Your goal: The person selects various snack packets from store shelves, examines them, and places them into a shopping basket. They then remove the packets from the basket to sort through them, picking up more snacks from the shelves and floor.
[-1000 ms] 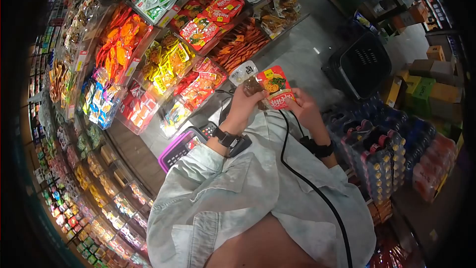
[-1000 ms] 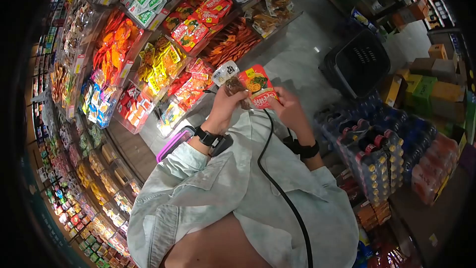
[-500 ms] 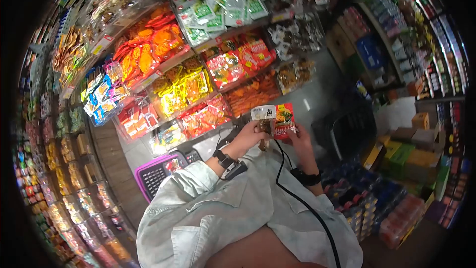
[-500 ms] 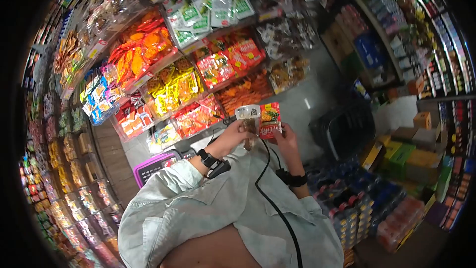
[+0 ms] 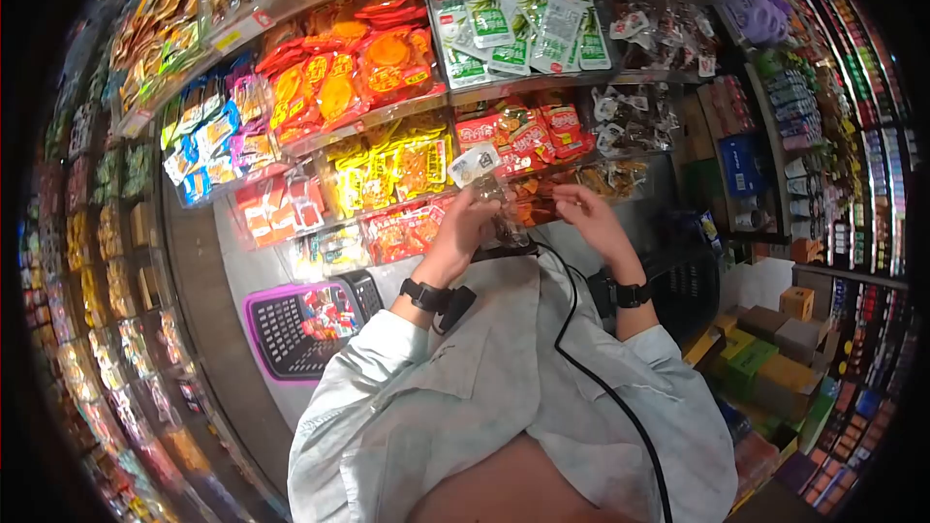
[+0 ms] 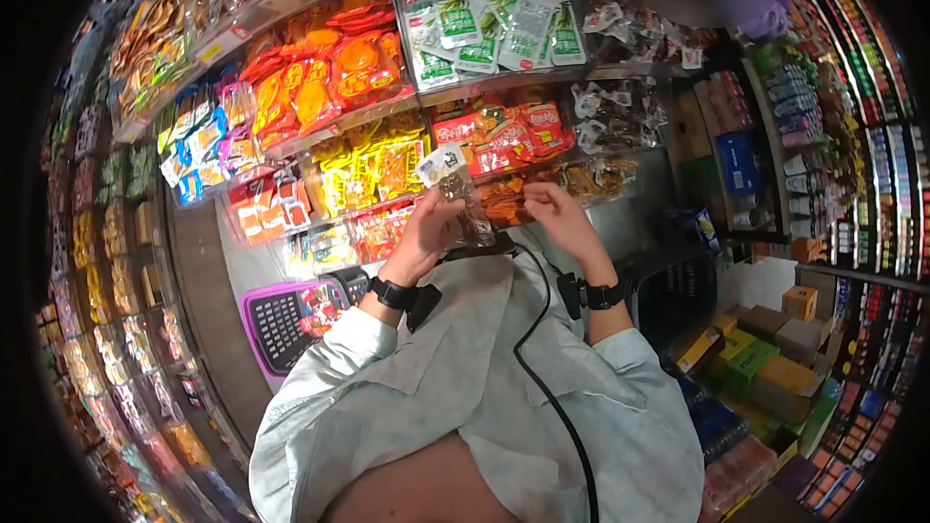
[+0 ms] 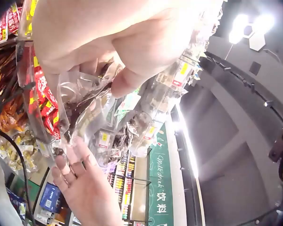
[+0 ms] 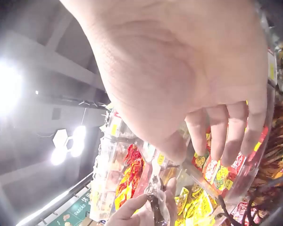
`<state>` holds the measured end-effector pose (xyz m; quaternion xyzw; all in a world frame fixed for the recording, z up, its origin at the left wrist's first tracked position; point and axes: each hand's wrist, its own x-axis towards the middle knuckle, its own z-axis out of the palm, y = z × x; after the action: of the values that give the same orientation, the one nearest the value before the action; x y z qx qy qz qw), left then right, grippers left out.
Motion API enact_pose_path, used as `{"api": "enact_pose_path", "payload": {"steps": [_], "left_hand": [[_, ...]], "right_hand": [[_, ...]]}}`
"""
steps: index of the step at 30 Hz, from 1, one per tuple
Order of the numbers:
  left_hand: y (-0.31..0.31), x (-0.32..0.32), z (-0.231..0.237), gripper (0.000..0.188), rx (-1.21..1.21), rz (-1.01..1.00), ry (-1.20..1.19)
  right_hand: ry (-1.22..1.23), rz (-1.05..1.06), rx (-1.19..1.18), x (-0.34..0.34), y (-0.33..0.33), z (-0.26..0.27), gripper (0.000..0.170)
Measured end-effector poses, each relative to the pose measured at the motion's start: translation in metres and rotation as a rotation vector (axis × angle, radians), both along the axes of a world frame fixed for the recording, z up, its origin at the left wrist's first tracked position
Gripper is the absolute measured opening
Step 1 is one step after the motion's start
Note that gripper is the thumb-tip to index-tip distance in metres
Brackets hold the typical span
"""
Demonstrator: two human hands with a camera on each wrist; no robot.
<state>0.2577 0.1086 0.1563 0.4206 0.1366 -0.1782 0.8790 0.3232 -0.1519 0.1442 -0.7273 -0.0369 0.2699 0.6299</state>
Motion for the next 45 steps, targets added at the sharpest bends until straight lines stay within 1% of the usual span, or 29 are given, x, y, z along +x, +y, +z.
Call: {"api": "enact_pose_path", "payload": {"steps": [1,2,5,6,9,10,13,14,17,18,21,24,27,28,31,35,36,39,42,45], "left_hand": [[0.002,0.001,0.006,0.037,0.035,-0.034,-0.003],[-0.006,-0.003,0.014,0.041,-0.004,0.041,0.041],[-0.022,-0.008,-0.011,0.043,0.070,-0.058,0.021],[-0.033,-0.007,0.007,0.039,0.093,-0.070,0.035],[-0.064,-0.004,-0.002,0.042,0.031,-0.192,0.056],[-0.074,-0.003,-0.001,0.045,-0.031,-0.234,0.004],[-0.114,-0.003,0.004,0.048,-0.032,-0.205,0.014],[-0.122,-0.003,-0.002,0.050,0.050,-0.279,-0.016],[-0.165,-0.010,-0.004,0.050,0.164,-0.284,0.057],[-0.179,-0.014,-0.008,0.052,0.172,-0.274,0.057],[-0.215,-0.021,-0.013,0.053,0.202,-0.224,0.238],[-0.240,-0.023,-0.008,0.059,0.255,-0.302,0.247],[-0.263,-0.032,-0.008,0.066,0.255,-0.289,0.215],[-0.265,-0.033,-0.021,0.072,0.217,-0.276,0.204],[-0.269,-0.024,-0.028,0.073,0.203,-0.277,0.186],[-0.267,-0.003,-0.048,0.070,0.289,-0.299,0.152],[-0.266,0.004,-0.046,0.066,0.275,-0.294,0.117],[-0.263,0.029,-0.041,0.062,0.267,-0.271,0.126],[-0.259,0.051,-0.044,0.056,0.269,-0.182,0.095],[-0.247,0.057,-0.050,0.051,0.249,-0.124,0.100]], "right_hand": [[-0.019,0.059,-0.012,-0.005,-0.002,-0.003,0.037],[0.028,0.150,-0.069,-0.008,-0.005,-0.004,0.036],[0.014,0.215,-0.081,-0.014,-0.007,0.003,0.032],[-0.021,0.178,0.109,-0.016,-0.006,0.001,0.034],[0.027,0.178,0.060,-0.016,-0.023,0.007,0.039],[0.023,0.196,0.032,-0.015,-0.032,0.000,0.046],[0.021,0.165,-0.065,-0.020,-0.064,0.014,0.048],[0.001,0.145,-0.002,-0.022,-0.078,0.006,0.050],[0.036,0.167,-0.049,-0.026,-0.126,-0.019,0.050],[0.045,0.168,-0.112,-0.026,-0.139,-0.020,0.046],[0.188,0.105,0.040,-0.026,-0.178,-0.027,0.041],[0.211,0.045,0.114,-0.031,-0.206,-0.053,0.038],[0.183,0.017,0.205,-0.039,-0.220,-0.062,0.038],[0.190,0.008,0.220,-0.044,-0.223,-0.060,0.038],[0.184,0.005,0.245,-0.040,-0.228,-0.053,0.041],[0.174,0.010,0.233,-0.038,-0.233,-0.060,0.044],[0.169,0.001,0.229,-0.033,-0.230,-0.056,0.044],[0.112,-0.048,0.058,-0.013,-0.226,-0.039,0.035],[0.174,0.029,-0.045,0.013,-0.221,-0.031,0.026],[0.211,0.082,-0.112,0.032,-0.204,-0.020,0.021]]}}
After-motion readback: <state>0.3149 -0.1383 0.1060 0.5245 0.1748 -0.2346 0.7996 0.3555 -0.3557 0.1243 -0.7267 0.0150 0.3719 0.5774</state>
